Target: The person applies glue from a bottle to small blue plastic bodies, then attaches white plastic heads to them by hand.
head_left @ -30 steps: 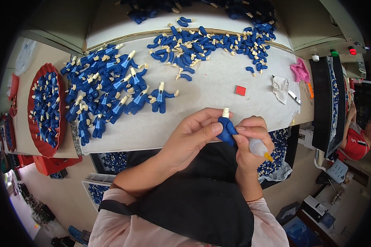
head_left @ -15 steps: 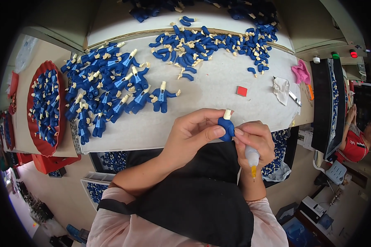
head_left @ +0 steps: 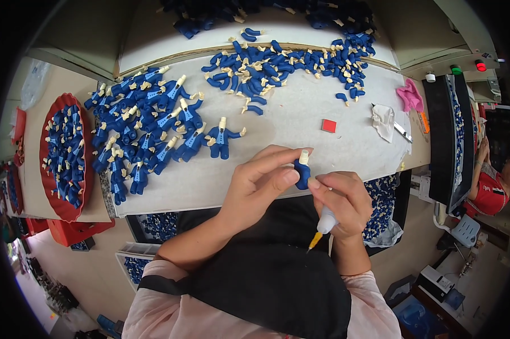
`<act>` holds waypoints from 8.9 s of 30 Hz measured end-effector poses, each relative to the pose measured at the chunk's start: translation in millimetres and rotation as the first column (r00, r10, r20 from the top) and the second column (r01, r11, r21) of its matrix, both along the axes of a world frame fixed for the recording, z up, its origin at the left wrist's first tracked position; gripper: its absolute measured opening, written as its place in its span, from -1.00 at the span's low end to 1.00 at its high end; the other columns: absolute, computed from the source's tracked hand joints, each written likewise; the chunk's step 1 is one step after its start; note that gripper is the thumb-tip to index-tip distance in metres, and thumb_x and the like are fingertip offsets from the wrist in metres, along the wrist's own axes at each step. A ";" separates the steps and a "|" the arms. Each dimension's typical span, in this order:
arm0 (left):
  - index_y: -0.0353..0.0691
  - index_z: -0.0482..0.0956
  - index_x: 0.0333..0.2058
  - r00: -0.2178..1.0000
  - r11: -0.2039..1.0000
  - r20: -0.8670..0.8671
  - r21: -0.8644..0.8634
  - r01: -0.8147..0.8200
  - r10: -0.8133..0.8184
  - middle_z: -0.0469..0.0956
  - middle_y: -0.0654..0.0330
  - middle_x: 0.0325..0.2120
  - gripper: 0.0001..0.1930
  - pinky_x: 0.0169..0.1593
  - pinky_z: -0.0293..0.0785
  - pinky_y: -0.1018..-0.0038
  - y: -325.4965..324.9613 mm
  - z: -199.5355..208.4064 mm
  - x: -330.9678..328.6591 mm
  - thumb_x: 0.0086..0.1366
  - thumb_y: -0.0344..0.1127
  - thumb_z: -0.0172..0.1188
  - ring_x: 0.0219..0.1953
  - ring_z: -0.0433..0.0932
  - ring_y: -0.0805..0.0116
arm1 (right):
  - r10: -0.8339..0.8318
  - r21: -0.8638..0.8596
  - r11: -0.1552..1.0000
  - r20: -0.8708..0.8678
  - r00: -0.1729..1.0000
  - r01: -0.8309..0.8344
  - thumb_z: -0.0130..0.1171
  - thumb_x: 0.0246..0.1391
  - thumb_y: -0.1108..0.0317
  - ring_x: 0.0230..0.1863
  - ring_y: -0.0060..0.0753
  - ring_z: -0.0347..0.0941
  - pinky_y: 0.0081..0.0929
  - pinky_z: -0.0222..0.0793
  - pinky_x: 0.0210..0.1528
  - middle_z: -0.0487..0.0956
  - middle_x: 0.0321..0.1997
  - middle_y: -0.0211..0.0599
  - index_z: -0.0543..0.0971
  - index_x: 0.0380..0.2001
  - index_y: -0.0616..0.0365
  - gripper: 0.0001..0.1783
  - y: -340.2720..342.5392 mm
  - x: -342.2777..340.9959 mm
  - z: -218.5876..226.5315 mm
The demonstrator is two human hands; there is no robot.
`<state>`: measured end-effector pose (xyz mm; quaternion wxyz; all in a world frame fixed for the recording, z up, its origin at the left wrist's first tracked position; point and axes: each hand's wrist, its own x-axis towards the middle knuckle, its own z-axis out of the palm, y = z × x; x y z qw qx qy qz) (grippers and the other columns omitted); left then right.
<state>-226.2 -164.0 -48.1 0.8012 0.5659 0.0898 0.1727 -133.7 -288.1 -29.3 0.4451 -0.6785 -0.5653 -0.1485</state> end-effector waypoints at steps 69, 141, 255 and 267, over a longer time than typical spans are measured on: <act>-0.28 0.24 -0.11 0.970 0.646 0.148 -0.724 0.240 -0.195 0.36 0.20 -0.27 -0.72 -0.12 0.24 0.55 -3.4 -6.3 -3.2 0.22 -0.31 -0.11 -0.19 0.33 0.47 | -0.137 -0.019 0.991 -0.132 0.982 0.136 0.34 -0.50 0.53 -0.64 -0.47 0.35 -0.67 0.21 -0.67 0.43 -0.45 -0.30 0.53 -0.50 0.20 -0.68 -0.9 -24.0 -3.0; -0.28 0.24 -0.05 0.957 0.585 0.039 -0.784 0.207 -0.286 0.33 0.11 -0.29 -0.65 -0.31 0.29 0.64 0.6 1.2 -0.3 0.17 -0.36 -0.05 -0.29 0.37 0.40 | -0.007 0.124 0.991 -0.365 0.931 0.056 0.40 -0.47 0.38 -0.57 -0.58 0.28 -0.69 0.28 -0.57 0.27 -0.47 -0.36 0.37 -0.41 0.15 -0.52 -24.6 -20.6 16.5; -0.24 0.25 -0.06 0.968 0.444 0.193 -0.862 0.245 -0.158 0.40 0.12 -0.28 -0.67 -0.11 0.35 0.46 24.5 -5.6 -30.2 0.17 -0.39 -0.05 -0.23 0.43 0.33 | -0.131 -0.483 0.875 -0.292 0.948 -0.028 0.11 -0.30 0.56 -0.47 -0.25 0.40 -0.52 0.29 -0.37 0.42 -0.46 -0.24 0.48 -0.45 0.18 -0.80 99.9 25.1 -6.8; -0.25 0.30 -0.13 0.979 0.583 0.073 -0.794 0.173 -0.191 0.41 0.19 -0.30 -0.72 -0.16 0.35 0.56 10.0 -4.0 -12.6 0.15 -0.42 0.00 -0.25 0.43 0.45 | 0.048 0.057 0.998 -0.967 0.250 0.031 0.13 -0.27 0.63 -0.54 -0.59 0.37 -0.72 0.28 -0.51 0.44 -0.53 -0.29 0.42 -0.47 0.33 -0.82 11.8 10.8 12.4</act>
